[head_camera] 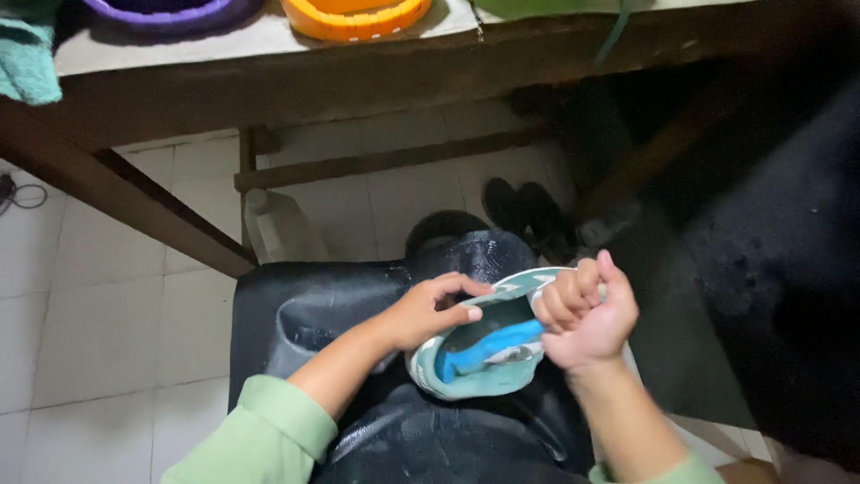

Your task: The person wipes a teal and white sneaker with a green cloth, then uses a blue toothbrush dipped in soapy water to scrub the interior lining and tongue of the shoe.

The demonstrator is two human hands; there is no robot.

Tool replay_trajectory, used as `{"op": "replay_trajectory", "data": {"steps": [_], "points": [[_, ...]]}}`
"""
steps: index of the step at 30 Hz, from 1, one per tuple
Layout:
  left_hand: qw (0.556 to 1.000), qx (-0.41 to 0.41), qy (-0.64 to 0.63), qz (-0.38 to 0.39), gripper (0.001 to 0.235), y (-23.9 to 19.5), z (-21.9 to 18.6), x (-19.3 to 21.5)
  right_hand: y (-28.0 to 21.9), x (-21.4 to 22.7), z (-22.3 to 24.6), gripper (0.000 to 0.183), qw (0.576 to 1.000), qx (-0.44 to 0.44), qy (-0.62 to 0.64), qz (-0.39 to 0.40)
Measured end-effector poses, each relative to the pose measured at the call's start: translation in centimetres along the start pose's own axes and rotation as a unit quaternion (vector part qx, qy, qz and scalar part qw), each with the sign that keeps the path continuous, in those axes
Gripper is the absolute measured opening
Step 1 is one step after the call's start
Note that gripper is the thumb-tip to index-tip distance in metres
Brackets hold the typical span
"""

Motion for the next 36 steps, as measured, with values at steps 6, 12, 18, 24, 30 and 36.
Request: {"op": "replay_trajectory", "data": {"steps": [6, 12, 18, 24, 30, 36], "points": [[0.999, -0.021, -0.007, 0.023, 0.052, -1.7, -2.5, 0.0, 1.4, 2.2, 2.1, 0.051, 0.996, 0.089, 0.022, -0.015], [0.996, -0.053, -0.033, 0.065, 0.058, -1.1, -2.0, 0.0, 2.5, 1.7, 2.2, 0.057, 0.996, 0.06, -0.008, 0.071], [0.997, -0.03, -0.056, 0.034, 0.041, -0.3, 1.5, 0.6, 0.9, -0.1, 0.3, 0.057, 0.996, 0.002, 0.025, 0.09], [0.997, -0.031, -0.058, 0.036, 0.037, -0.4, 2.4, 0.6, 0.1, -1.4, 0.8, 0.056, 0.993, 0.114, -0.008, 0.017], [0.996, -0.039, -0.069, 0.038, 0.035, -0.4, 0.6, 0.3, 3.0, 0.7, 1.8, 0.053, 0.996, 0.068, -0.009, 0.064], [0.997, -0.045, -0.033, 0.051, 0.037, -0.6, 1.6, 0.9, 1.8, 0.2, 0.7, 0.059, 0.999, 0.003, 0.0, 0.035]]}}
Point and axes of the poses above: each hand's wrist, its own y-axis towards the middle knuckle, its own x-axis out of the back of the hand, z = x × y, the point moved 3 cm from there along y, towards the middle knuckle, and after that the axes turned 4 degrees about z, right-handed, at the moved point
